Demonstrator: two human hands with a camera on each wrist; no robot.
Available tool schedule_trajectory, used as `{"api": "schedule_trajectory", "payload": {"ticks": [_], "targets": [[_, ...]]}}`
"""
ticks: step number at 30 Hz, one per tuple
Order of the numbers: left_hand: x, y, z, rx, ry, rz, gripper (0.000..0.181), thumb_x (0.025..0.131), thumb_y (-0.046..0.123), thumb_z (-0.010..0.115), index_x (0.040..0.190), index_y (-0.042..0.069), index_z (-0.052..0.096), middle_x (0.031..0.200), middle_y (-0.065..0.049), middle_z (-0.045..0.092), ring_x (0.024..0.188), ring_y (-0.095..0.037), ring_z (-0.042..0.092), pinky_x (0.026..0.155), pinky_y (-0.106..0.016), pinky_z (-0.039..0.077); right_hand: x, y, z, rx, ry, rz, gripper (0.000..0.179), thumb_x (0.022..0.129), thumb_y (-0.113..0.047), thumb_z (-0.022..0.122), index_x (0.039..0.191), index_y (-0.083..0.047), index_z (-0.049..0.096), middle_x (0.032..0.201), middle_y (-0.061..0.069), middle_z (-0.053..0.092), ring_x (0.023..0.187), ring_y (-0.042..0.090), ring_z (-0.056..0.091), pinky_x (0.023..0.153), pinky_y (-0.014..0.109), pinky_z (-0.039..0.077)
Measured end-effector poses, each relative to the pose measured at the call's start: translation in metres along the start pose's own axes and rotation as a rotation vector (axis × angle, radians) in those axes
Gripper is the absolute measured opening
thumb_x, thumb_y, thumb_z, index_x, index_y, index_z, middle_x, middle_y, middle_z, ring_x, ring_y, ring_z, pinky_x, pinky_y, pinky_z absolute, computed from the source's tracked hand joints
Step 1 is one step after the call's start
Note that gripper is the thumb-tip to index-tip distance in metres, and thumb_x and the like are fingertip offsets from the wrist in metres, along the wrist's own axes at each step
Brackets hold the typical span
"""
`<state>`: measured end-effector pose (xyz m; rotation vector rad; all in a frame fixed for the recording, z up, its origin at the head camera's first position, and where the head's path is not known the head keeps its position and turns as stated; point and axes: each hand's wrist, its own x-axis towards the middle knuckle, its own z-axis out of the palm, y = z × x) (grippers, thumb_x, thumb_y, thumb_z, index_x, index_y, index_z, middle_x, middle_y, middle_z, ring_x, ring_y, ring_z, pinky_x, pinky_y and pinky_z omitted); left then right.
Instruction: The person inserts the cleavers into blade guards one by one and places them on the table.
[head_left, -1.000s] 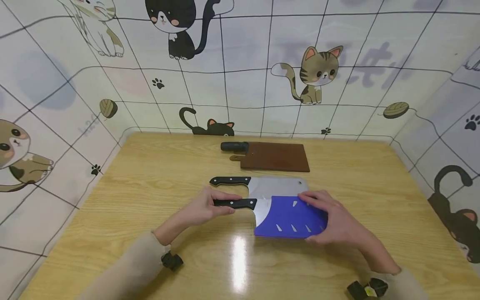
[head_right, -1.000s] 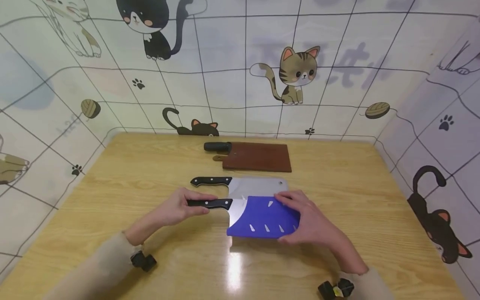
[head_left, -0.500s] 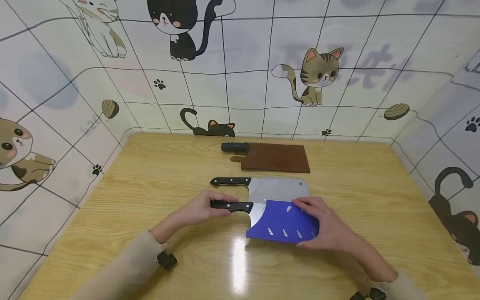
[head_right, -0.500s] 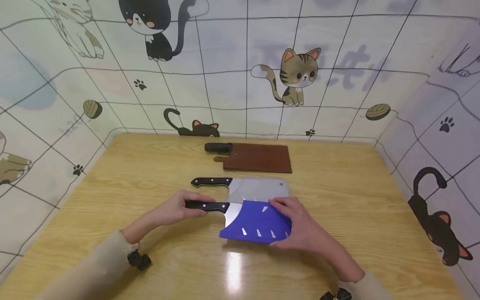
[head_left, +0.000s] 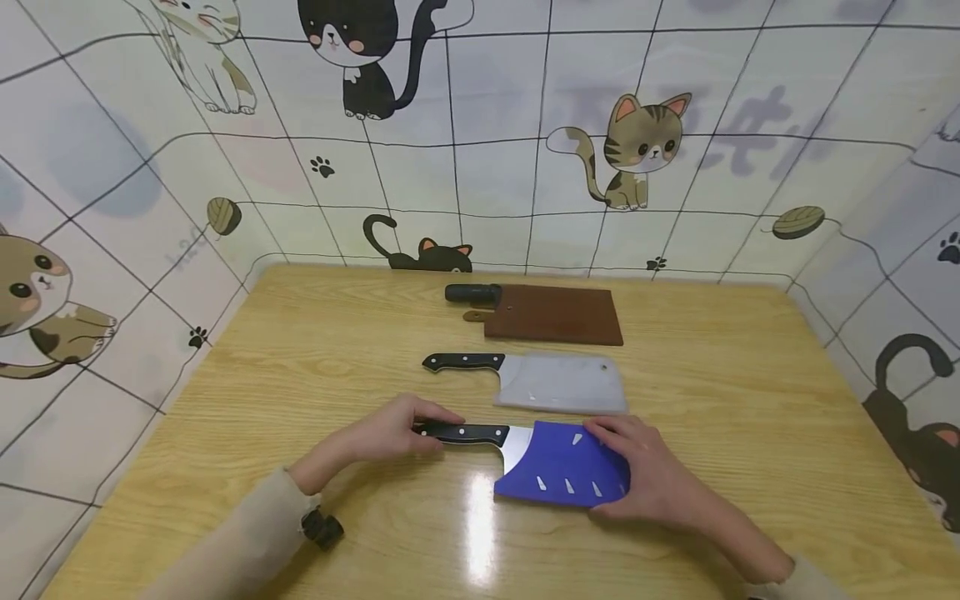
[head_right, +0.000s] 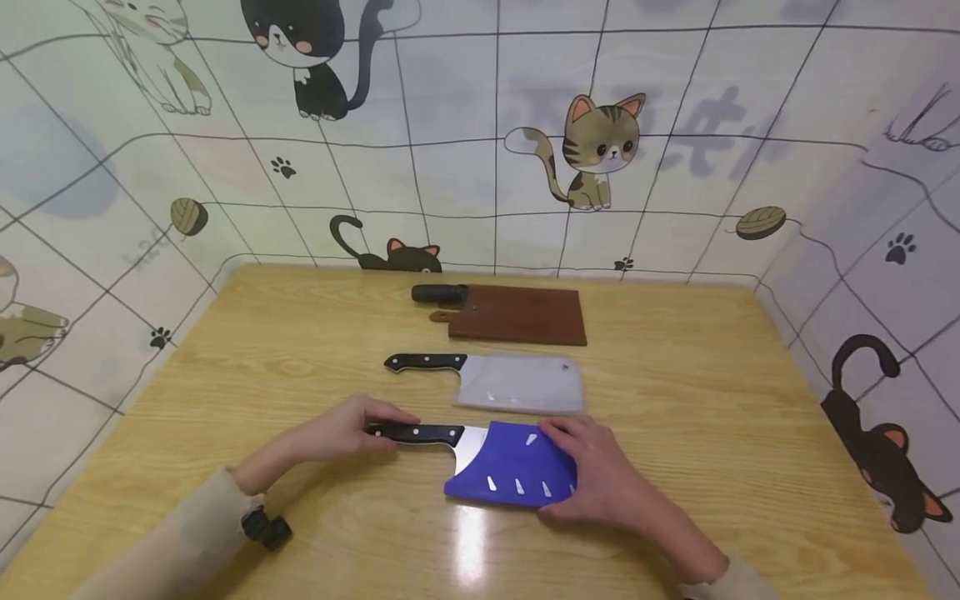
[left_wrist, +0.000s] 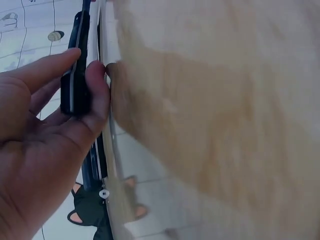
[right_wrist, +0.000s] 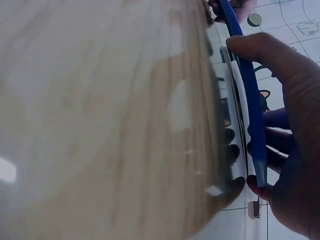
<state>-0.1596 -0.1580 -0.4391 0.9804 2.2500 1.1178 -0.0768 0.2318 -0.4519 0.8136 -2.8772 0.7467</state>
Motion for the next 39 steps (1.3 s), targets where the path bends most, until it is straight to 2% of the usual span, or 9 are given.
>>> {"api": "schedule_trajectory", "payload": {"ticks": [3, 5, 10, 13, 18, 23, 29, 36, 39], "targets": [[-0.005, -0.002, -0.004, 0.012, 0.029, -0.045, 0.04, 0.09, 0.005, 0.077, 0.129, 0.004, 0.071, 0.131, -0.008, 0.069, 0.125, -0.023, 0.059, 0.103, -0.036, 0.046, 0.002, -0.001, 0.003, -0.017, 0.0, 0.008, 0.099, 0.057, -0.049, 0.095, 0.139, -0.003, 0.062, 0.136, 0.011, 0.06, 0.124, 0.036, 0.052, 0.098, 0.06, 0.041], [-0.008, -0.002, -0.006, 0.031, 0.045, -0.065, 0.039, 0.089, 0.005, 0.078, 0.127, 0.004, 0.072, 0.13, -0.009, 0.069, 0.118, -0.02, 0.06, 0.097, -0.033, 0.048, 0.005, -0.002, 0.003, -0.025, -0.004, 0.011, 0.1, 0.057, -0.049, 0.094, 0.139, -0.002, 0.062, 0.137, 0.012, 0.06, 0.124, 0.037, 0.051, 0.099, 0.06, 0.04], [-0.01, -0.003, -0.008, 0.094, 0.061, -0.065, 0.039, 0.087, 0.004, 0.08, 0.125, 0.003, 0.073, 0.127, -0.01, 0.07, 0.101, -0.014, 0.058, 0.083, -0.028, 0.048, 0.012, -0.003, 0.004, -0.05, -0.034, 0.009, 0.1, 0.058, -0.049, 0.093, 0.14, -0.002, 0.061, 0.138, 0.012, 0.059, 0.126, 0.035, 0.051, 0.1, 0.059, 0.04], [-0.012, -0.005, -0.007, 0.103, 0.07, -0.076, 0.039, 0.087, 0.004, 0.08, 0.125, 0.004, 0.073, 0.127, -0.009, 0.07, 0.107, -0.014, 0.059, 0.088, -0.029, 0.049, 0.014, -0.002, 0.005, -0.054, -0.046, 0.009, 0.101, 0.058, -0.05, 0.093, 0.14, -0.001, 0.06, 0.139, 0.012, 0.059, 0.126, 0.033, 0.051, 0.101, 0.058, 0.039], [-0.014, -0.01, -0.008, 0.047, 0.079, -0.1, 0.04, 0.087, 0.005, 0.081, 0.126, 0.005, 0.073, 0.128, -0.009, 0.07, 0.114, -0.019, 0.06, 0.091, -0.031, 0.05, 0.014, -0.004, 0.008, -0.058, -0.057, 0.036, 0.101, 0.059, -0.054, 0.092, 0.141, -0.004, 0.061, 0.138, 0.01, 0.06, 0.125, 0.031, 0.05, 0.098, 0.058, 0.039], [-0.016, -0.014, -0.01, -0.035, 0.092, -0.119, 0.04, 0.086, 0.004, 0.082, 0.125, 0.003, 0.073, 0.126, -0.009, 0.07, 0.103, -0.016, 0.059, 0.083, -0.026, 0.049, 0.015, -0.005, 0.01, -0.055, -0.056, 0.056, 0.1, 0.059, -0.055, 0.091, 0.141, -0.006, 0.061, 0.138, 0.009, 0.06, 0.125, 0.03, 0.049, 0.096, 0.057, 0.039], [-0.014, -0.019, -0.01, -0.073, 0.115, -0.129, 0.04, 0.085, 0.006, 0.083, 0.123, 0.003, 0.074, 0.122, -0.008, 0.071, 0.094, -0.016, 0.056, 0.076, -0.025, 0.047, 0.015, -0.003, 0.012, -0.069, -0.038, 0.046, 0.1, 0.058, -0.052, 0.093, 0.14, -0.006, 0.062, 0.138, 0.009, 0.061, 0.124, 0.03, 0.05, 0.094, 0.056, 0.039], [-0.017, -0.022, -0.008, -0.117, 0.097, -0.13, 0.04, 0.085, 0.001, 0.082, 0.124, -0.001, 0.072, 0.123, -0.011, 0.071, 0.112, -0.023, 0.066, 0.089, -0.029, 0.053, 0.01, -0.002, 0.015, -0.054, -0.017, 0.004, 0.095, 0.057, -0.046, 0.095, 0.137, -0.006, 0.064, 0.137, 0.008, 0.061, 0.125, 0.031, 0.052, 0.095, 0.056, 0.041], [-0.017, -0.023, -0.009, -0.122, 0.093, -0.136, 0.04, 0.086, 0.002, 0.081, 0.125, 0.0, 0.072, 0.123, -0.01, 0.071, 0.112, -0.024, 0.066, 0.09, -0.031, 0.053, 0.008, -0.001, 0.014, -0.036, 0.009, -0.022, 0.092, 0.058, -0.047, 0.095, 0.136, -0.007, 0.065, 0.136, 0.007, 0.062, 0.123, 0.03, 0.052, 0.096, 0.057, 0.041]]}}
